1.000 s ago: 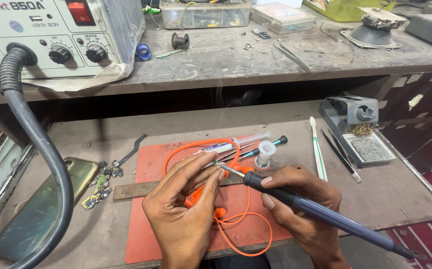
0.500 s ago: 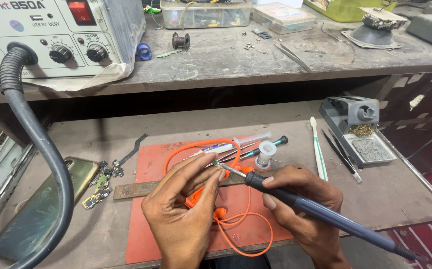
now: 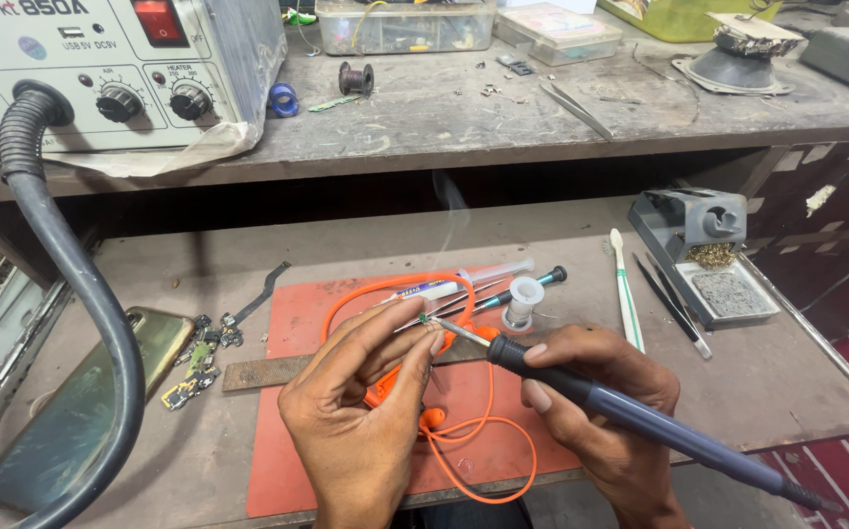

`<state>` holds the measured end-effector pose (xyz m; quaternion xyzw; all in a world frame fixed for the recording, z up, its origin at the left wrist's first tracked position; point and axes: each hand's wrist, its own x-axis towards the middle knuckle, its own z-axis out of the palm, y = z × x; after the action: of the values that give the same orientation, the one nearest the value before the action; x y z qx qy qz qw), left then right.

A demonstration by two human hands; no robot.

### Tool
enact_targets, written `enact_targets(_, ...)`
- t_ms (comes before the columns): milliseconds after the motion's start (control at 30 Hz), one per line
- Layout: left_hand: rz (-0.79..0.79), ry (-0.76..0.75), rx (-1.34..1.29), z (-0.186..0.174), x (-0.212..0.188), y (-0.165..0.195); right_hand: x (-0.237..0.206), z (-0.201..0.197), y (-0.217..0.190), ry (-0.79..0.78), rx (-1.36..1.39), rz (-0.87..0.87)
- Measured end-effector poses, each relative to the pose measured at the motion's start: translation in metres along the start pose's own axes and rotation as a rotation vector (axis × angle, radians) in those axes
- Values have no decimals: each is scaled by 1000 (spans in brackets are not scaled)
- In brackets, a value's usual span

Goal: The person uses a soldering iron to apply heat to the exposed wires of an orange earphone cable. They then use a small tube to apply a substance to the soldered connection point and manipulate the cable to ensure the joint is secure.

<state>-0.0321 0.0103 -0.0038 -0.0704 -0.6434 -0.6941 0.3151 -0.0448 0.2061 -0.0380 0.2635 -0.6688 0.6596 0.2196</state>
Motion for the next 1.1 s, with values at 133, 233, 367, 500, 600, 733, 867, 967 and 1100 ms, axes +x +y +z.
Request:
enact_targets(133,14,-3,-5,0,0,0,0,0,0,8,-21,12)
enact_targets(233,-23,12,6,1,0,1,0,0,0,-11,-17,-17)
enact_targets(367,7,14,4,1,-1,1,1,0,-1,-33,-15,-37)
enact_targets(500,10,13,14,2,0,1,1,-1,0,-23,-27,-17)
enact_targets(600,-15,-4,-53,2,-1,2,1,0,0,-34,-28,-31)
enact_targets(733,-14,14,4,2,-1,2,1,1,-1,-25,4,-17)
enact_targets(867,-3,14,5,2,-1,1,1,1,-1,-22,11,-16)
enact_targets(967,5,12,4,2,0,0,1,1,0,-20,10,-14)
enact_targets(1100,17,7,4,3,0,-1,1,1,0,-16,-1,0)
